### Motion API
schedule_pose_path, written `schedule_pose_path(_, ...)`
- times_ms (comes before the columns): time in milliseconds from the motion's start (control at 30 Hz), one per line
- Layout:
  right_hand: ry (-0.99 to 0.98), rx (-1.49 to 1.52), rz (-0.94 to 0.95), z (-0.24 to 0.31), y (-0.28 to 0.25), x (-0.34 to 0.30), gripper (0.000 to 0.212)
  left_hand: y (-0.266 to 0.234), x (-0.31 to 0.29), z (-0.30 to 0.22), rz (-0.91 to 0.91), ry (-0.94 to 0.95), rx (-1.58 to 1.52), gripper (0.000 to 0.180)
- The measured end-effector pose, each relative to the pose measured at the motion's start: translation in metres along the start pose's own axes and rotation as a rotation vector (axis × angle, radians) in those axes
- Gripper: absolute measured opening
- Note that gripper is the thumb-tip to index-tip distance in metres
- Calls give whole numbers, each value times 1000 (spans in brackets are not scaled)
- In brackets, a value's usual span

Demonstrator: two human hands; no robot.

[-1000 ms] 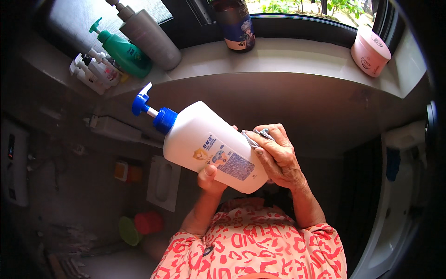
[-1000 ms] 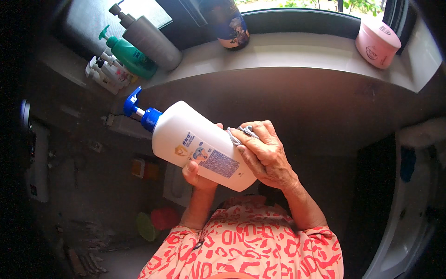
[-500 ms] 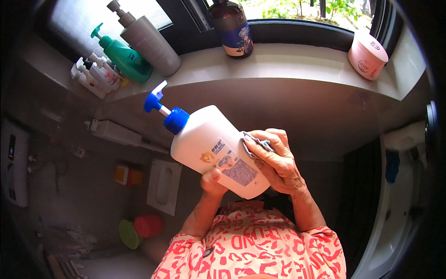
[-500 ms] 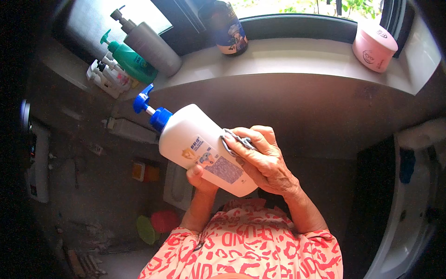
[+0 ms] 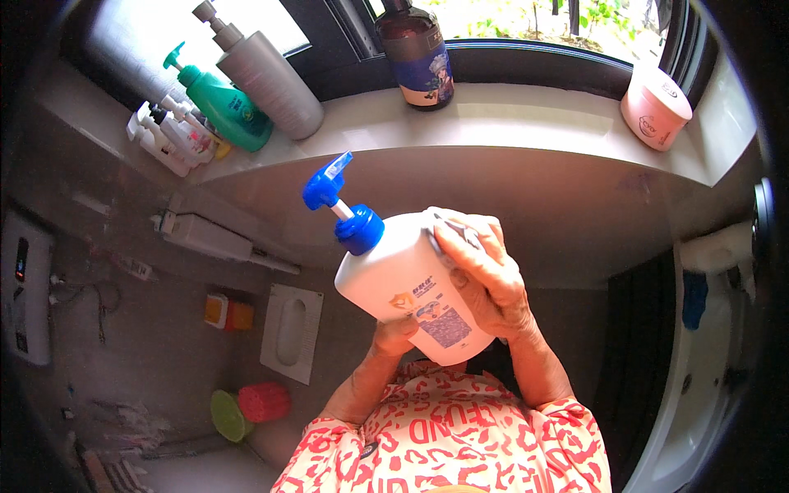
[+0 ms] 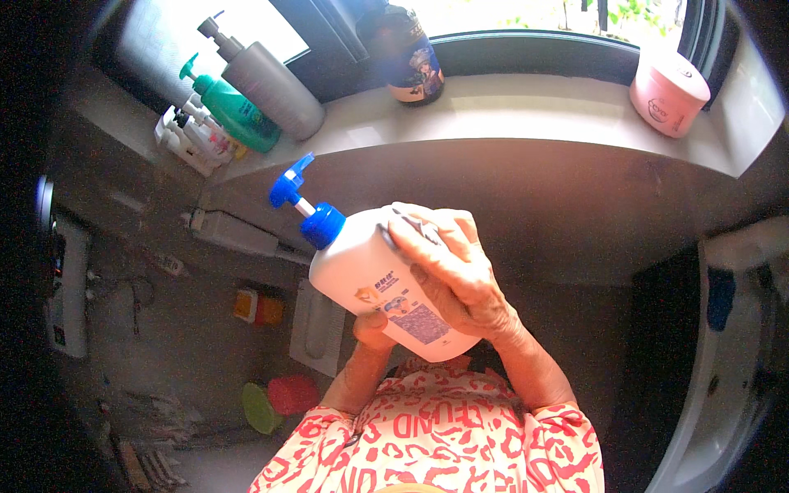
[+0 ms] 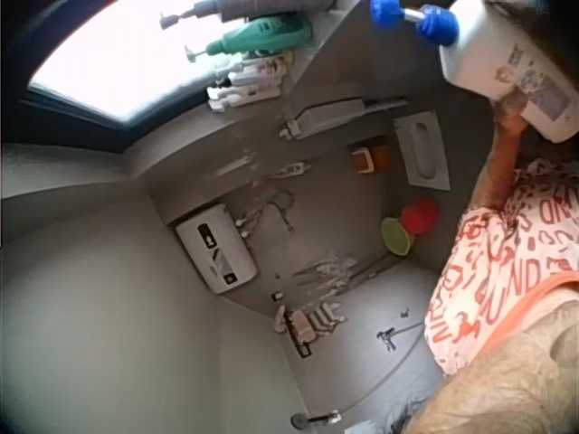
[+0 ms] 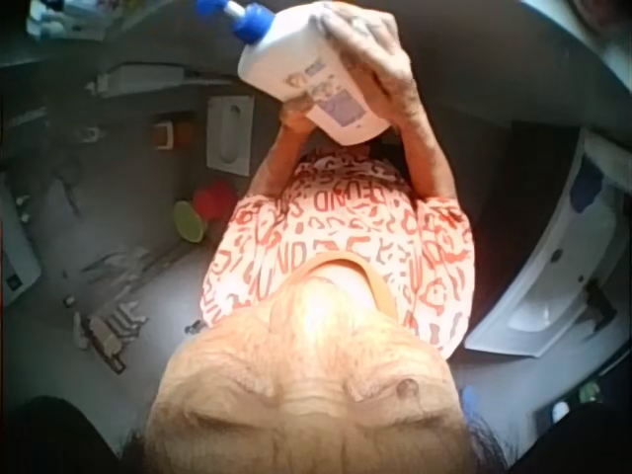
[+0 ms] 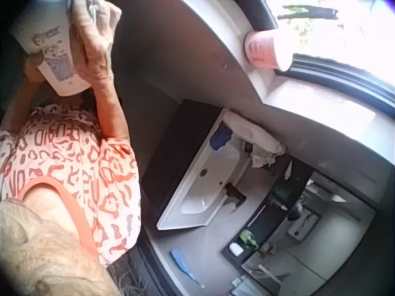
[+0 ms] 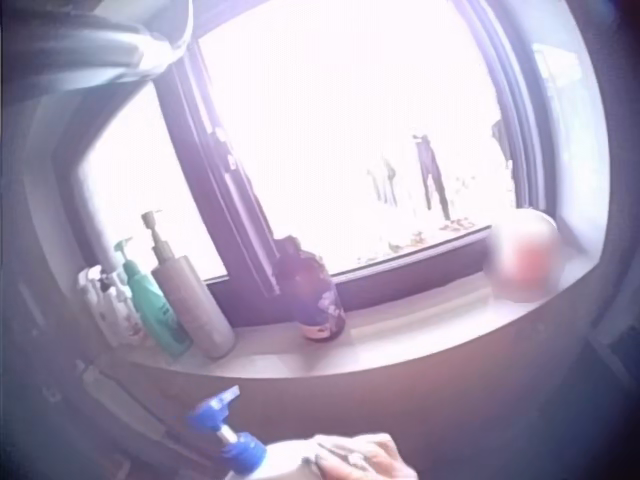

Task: The person wipes a white pump bottle with a cloth, rotating it to clean all sides, then places it on the windowsill. They then pick up a dark bottle and wipe it thoroughly with the same cloth, rotating it to cover the entire surface. Finally, they pick up the white bottle again and continue wiping it.

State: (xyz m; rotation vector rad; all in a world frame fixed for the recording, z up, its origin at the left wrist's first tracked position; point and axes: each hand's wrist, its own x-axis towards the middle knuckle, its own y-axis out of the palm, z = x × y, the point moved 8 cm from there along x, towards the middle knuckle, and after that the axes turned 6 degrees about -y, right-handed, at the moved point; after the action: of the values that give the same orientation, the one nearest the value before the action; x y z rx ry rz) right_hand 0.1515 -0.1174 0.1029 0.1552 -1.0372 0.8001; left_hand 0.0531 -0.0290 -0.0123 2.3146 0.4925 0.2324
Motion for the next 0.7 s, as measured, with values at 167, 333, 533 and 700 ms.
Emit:
schedule_pose_path(167, 21, 59, -50, -1, -2, -3, 38, 4, 3, 1, 66, 17, 31, 84)
schedule_pose_path(333, 182, 338, -89, -16, -9, 5, 33, 10, 4, 2, 108, -23, -21, 84)
schedule_pose_path(533, 660, 614, -39, -47, 2, -5, 49, 3, 4, 12, 136, -76, 25, 83)
schedule_pose_path(700, 269, 393, -158, -30, -12, 1, 37, -3, 8, 16, 148, -106, 144, 83)
